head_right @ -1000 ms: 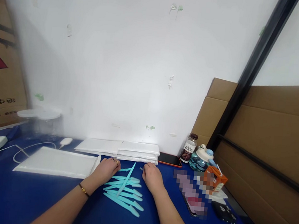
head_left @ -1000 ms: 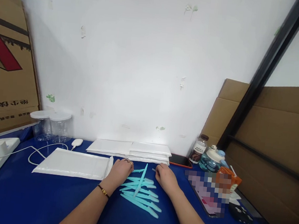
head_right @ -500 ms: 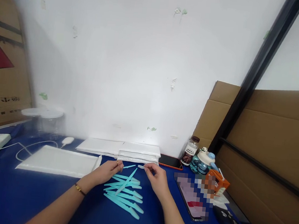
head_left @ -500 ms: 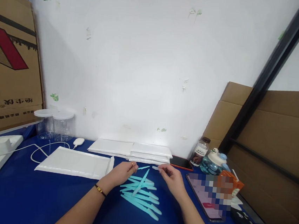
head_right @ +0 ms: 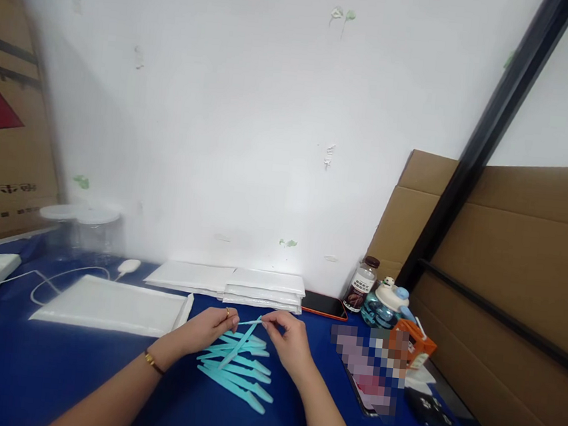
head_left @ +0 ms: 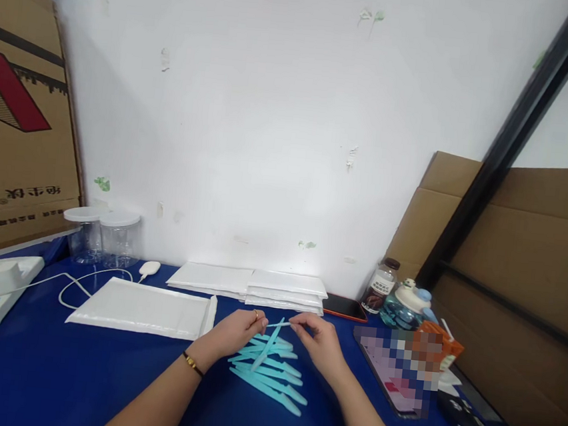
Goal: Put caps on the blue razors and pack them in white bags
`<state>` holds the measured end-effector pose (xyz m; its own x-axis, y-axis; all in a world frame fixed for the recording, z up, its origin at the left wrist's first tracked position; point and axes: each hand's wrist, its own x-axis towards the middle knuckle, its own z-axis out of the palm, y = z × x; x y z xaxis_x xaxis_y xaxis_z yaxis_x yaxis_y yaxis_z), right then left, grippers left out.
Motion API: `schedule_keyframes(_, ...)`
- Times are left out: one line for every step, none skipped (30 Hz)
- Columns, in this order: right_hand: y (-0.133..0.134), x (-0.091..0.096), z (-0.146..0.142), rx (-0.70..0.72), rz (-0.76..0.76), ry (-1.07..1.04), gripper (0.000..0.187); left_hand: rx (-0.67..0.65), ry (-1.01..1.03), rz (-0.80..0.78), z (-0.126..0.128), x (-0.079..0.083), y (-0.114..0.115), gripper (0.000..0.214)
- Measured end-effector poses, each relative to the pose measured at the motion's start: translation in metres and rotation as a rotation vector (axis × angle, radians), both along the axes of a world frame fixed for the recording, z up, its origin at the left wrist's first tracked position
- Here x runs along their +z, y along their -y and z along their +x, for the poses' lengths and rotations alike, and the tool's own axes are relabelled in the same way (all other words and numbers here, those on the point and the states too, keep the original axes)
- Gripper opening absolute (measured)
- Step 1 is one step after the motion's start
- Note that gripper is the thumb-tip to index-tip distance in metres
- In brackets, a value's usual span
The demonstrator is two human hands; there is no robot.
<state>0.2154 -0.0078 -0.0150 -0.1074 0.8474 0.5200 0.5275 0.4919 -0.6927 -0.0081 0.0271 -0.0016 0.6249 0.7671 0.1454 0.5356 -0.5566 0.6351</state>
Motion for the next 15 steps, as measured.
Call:
schedule_keyframes(0.001, 0.001, -0.002, 0.011, 0.003, 0.002, 0.018, -0.004, 0.012, 0.0, 0.002, 0.0, 0.002, 0.045)
schedule_keyframes(0.001, 0.001, -0.004, 0.021, 0.004, 0.005, 0.017, -0.004, 0.025, 0.002, 0.003, 0.0, 0.003, 0.046)
schedule_keyframes(0.001, 0.001, -0.005, 0.026, 0.004, 0.005, 0.016, 0.001, 0.033, 0.008, 0.005, -0.001, 0.005, 0.046)
schedule_keyframes(0.002, 0.001, -0.005, 0.028, 0.004, 0.002, 0.015, 0.011, 0.029, 0.015, 0.007, -0.001, 0.006, 0.046)
schedule_keyframes(0.002, 0.001, -0.006, 0.024, 0.005, -0.007, 0.015, 0.024, 0.011, 0.024, 0.008, -0.001, 0.007, 0.044)
schedule_keyframes(0.001, 0.001, -0.005, 0.018, 0.007, -0.019, 0.014, 0.038, -0.019, 0.038, 0.009, -0.002, 0.008, 0.041)
schedule_keyframes(0.001, 0.0, -0.005, 0.01, 0.01, -0.033, 0.014, 0.053, -0.057, 0.058, 0.011, -0.002, 0.009, 0.038)
schedule_keyframes(0.0, -0.001, -0.004, 0.006, 0.01, -0.047, 0.014, 0.07, -0.092, 0.084, 0.012, -0.002, 0.01, 0.036)
schedule_keyframes(-0.001, -0.002, -0.003, 0.003, 0.006, -0.064, 0.015, 0.082, -0.116, 0.114, 0.013, -0.002, 0.01, 0.033)
schedule_keyframes(-0.002, -0.003, -0.002, 0.0, -0.003, -0.083, 0.016, 0.092, -0.122, 0.14, 0.013, -0.001, 0.009, 0.03)
schedule_keyframes(-0.003, -0.003, -0.001, -0.006, -0.012, -0.1, 0.019, 0.102, -0.112, 0.157, 0.013, 0.0, 0.008, 0.03)
schedule_keyframes(-0.003, -0.003, 0.0, -0.012, -0.016, -0.101, 0.021, 0.112, -0.086, 0.162, 0.013, 0.0, 0.006, 0.031)
schedule_keyframes(-0.004, -0.003, 0.0, -0.012, -0.01, -0.078, 0.023, 0.122, -0.048, 0.153, 0.012, 0.0, 0.004, 0.033)
schedule_keyframes(-0.004, -0.002, 0.0, -0.002, 0.003, -0.024, 0.025, 0.133, -0.004, 0.135, 0.01, 0.0, 0.002, 0.034)
schedule_keyframes(-0.004, -0.001, -0.001, 0.023, 0.018, 0.059, 0.027, 0.148, 0.037, 0.112, 0.008, -0.001, -0.001, 0.034)
